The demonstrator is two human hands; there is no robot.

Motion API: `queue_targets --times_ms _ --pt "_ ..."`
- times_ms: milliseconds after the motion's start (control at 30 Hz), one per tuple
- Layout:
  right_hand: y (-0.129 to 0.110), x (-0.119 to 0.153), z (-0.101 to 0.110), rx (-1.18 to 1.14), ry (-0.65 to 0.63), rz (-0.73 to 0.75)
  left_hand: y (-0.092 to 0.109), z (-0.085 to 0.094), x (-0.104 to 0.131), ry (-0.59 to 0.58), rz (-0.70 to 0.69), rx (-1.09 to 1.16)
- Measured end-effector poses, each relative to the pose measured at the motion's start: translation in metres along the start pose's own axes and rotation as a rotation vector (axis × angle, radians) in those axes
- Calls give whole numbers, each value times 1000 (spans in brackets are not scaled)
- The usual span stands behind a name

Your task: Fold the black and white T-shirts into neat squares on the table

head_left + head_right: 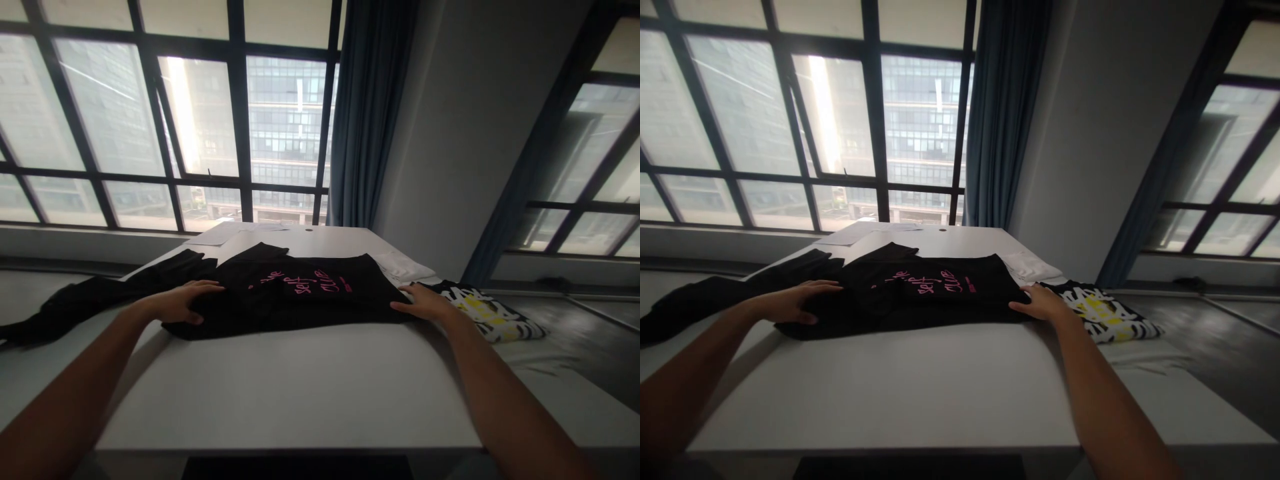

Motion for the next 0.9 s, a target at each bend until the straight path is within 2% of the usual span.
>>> queue_targets --times_ms 67,133,233,333,400,467,533,567,633,733,900 --pt "-16 -3 -8 5 54 78 22 -8 -6 25 -119 -21" --pt "-27 -6 -20 -25 26 114 38 -17 -13 67 -173 -56" --pt "-32 -11 -26 -43 21 127 48 -27 -26 131 -209 -74" --pt "-33 -18 -16 -76 126 140 35 -20 -46 204 -134 127" --pt "-34 -21 -8 -82 240 92 12 -9 -62 321 24 263" --pt "-35 -22 -5 -6 330 -5 -14 -4 -75 423 260 227" --pt "-39 -22 -10 122 326 -81 -35 -7 -83 438 467 79" --pt "-42 -21 -15 174 292 -95 -41 -11 -86 417 529 12" --pt "-45 -21 -24 224 215 -91 -46 -22 -92 365 556 -54" --pt "-41 -20 -30 202 155 -95 -45 -35 -102 294 510 -96" --pt "-31 -18 -38 156 17 -134 -39 -39 -123 209 434 -178"
Point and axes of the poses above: each hand's wrist, its own x-axis away from the middle knuckle, its own z-axis out of the back of the hand, y = z × x, the point moved 5 cm from there along -x, towards the middle knuckle, and after that the axes turned 10 degrees about y, right-handed, at the moved point
